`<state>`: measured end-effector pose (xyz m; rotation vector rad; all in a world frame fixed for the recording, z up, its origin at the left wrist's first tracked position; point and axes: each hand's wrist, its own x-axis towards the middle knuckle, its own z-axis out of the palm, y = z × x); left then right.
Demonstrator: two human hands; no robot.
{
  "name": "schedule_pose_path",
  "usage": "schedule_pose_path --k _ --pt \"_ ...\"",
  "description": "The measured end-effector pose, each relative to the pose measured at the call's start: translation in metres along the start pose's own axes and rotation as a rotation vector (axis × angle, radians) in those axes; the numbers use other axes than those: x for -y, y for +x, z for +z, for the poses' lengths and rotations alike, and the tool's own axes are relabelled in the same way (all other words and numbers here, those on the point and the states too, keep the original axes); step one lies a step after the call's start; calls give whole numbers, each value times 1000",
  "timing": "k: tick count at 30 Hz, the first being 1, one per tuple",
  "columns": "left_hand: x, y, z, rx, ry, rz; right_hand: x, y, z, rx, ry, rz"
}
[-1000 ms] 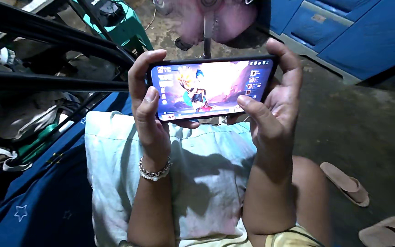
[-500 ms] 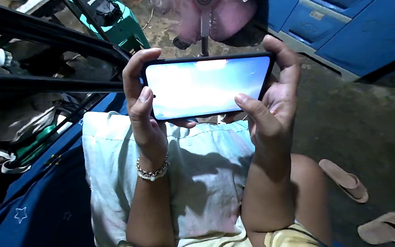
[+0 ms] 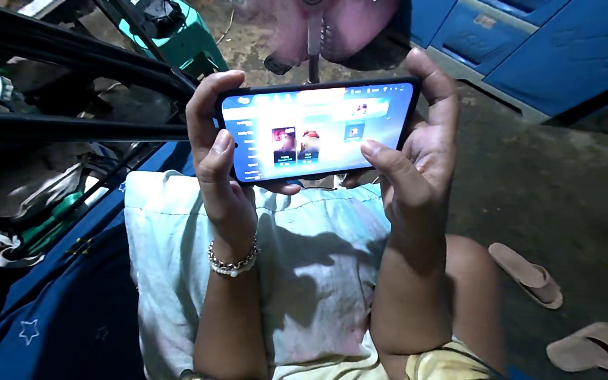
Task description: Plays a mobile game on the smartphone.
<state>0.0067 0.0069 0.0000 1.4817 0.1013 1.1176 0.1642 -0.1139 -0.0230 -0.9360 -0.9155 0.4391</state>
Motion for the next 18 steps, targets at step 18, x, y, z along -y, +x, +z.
schedule_pose_path --k 18 --pt "0 -1 0 6 -21 -10 0 0 -5 15 113 40"
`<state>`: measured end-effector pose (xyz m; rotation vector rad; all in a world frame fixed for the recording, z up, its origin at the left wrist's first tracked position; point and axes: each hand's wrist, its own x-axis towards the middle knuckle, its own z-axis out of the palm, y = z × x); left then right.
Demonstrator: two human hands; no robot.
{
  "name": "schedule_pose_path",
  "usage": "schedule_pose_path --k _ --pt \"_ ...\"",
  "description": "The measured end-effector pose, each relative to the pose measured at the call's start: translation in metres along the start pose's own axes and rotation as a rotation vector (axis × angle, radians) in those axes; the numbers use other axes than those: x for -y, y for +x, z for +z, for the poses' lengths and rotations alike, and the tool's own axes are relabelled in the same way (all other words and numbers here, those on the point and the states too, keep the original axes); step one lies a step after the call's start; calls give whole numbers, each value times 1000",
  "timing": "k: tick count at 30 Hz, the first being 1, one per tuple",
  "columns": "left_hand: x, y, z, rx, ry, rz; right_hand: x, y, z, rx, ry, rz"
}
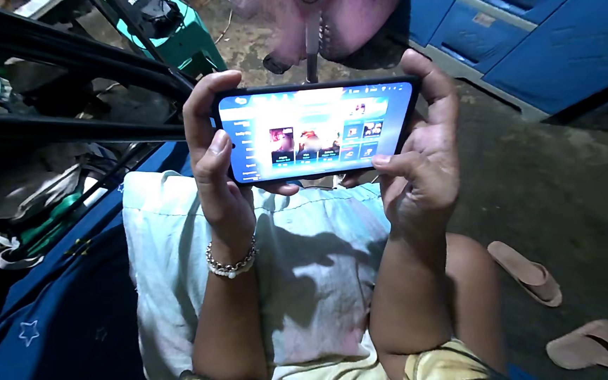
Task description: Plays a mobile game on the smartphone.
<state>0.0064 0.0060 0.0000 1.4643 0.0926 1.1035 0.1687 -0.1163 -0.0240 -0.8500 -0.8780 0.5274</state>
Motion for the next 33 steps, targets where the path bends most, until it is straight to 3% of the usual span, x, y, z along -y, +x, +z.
schedule_pose_path --k 25,33 --pt "1 2 1 19 40 62 -4 -1 7 -77 -145 -87" --pt "-3 2 -2 60 -8 -65 3 0 5 -79 -102 -9"
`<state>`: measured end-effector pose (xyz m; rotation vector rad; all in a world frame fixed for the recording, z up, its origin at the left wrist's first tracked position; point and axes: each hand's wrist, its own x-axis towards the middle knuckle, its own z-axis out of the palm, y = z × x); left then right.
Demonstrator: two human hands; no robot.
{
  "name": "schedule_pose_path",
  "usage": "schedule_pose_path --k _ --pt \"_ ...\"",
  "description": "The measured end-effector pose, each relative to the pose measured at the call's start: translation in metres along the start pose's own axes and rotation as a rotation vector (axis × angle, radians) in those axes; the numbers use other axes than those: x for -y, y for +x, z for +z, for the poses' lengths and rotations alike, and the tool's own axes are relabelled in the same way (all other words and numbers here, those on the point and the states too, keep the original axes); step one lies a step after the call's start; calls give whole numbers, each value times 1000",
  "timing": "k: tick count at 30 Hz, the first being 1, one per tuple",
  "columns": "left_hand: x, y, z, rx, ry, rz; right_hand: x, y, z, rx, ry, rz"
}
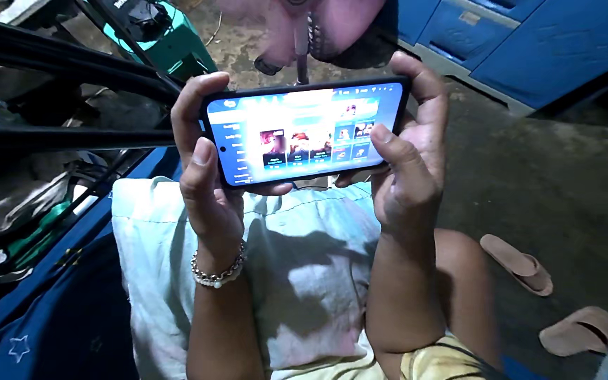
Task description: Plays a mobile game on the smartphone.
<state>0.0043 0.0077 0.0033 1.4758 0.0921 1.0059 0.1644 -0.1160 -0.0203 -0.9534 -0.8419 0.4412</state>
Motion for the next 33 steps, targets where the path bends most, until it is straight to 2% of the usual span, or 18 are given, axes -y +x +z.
schedule_pose_path --k 3,14,18,21,29,33 --pt "-1 0 0 20 -18 -40 2 0 -2 -7 3 19" --pt "2 0 0 -28 5 14 1 0 1 0 23 34" --pt "1 -1 0 -17 9 21 -1 -2 0 31 -49 -19" --pt "0 -3 -1 22 71 7 -2 -2 -1 50 -116 -56" --pt "3 -1 2 69 258 113 1 -2 -5 47 -157 -86" --pt "1 -3 2 72 180 66 2 -3 -4 36 -133 -69"
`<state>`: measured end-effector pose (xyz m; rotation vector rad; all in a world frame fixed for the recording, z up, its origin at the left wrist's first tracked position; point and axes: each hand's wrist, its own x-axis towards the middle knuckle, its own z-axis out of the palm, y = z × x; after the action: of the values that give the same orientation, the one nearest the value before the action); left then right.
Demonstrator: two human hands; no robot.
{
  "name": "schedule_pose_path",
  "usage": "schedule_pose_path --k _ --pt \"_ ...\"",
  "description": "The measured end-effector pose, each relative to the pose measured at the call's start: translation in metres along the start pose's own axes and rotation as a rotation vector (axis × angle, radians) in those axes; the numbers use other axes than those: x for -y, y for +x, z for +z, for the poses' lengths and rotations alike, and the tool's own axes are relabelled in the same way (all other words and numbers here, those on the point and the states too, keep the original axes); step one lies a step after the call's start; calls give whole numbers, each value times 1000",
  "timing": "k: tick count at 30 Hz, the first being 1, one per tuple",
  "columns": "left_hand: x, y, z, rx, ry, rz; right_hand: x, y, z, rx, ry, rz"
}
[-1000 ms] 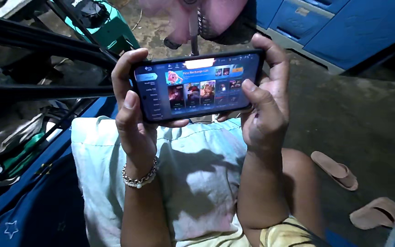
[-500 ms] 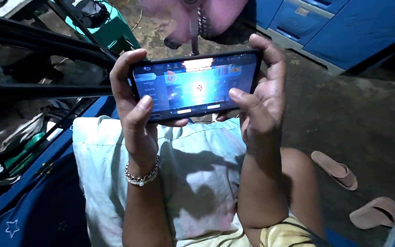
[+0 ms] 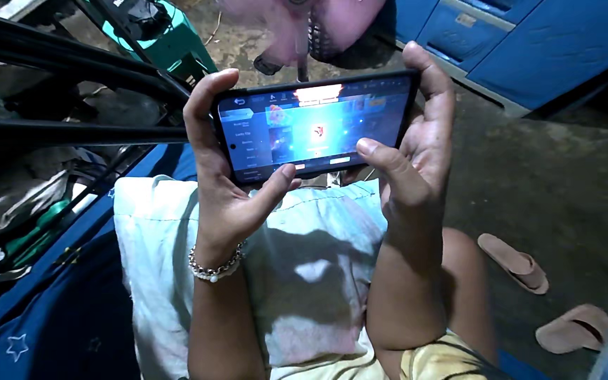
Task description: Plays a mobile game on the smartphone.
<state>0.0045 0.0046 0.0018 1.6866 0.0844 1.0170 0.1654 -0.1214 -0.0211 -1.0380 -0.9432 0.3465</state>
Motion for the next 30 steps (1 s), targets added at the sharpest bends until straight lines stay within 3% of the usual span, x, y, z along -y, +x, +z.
schedule_pose_path --k 8,21,30 --pt "1 -1 -4 3 -271 -83 -1 1 -2 14 66 0" --pt "2 -2 -1 -28 -166 -82 -4 4 -2 -6 55 11" --pt "1 -2 -3 -14 -227 -72 -1 3 0 7 61 24"
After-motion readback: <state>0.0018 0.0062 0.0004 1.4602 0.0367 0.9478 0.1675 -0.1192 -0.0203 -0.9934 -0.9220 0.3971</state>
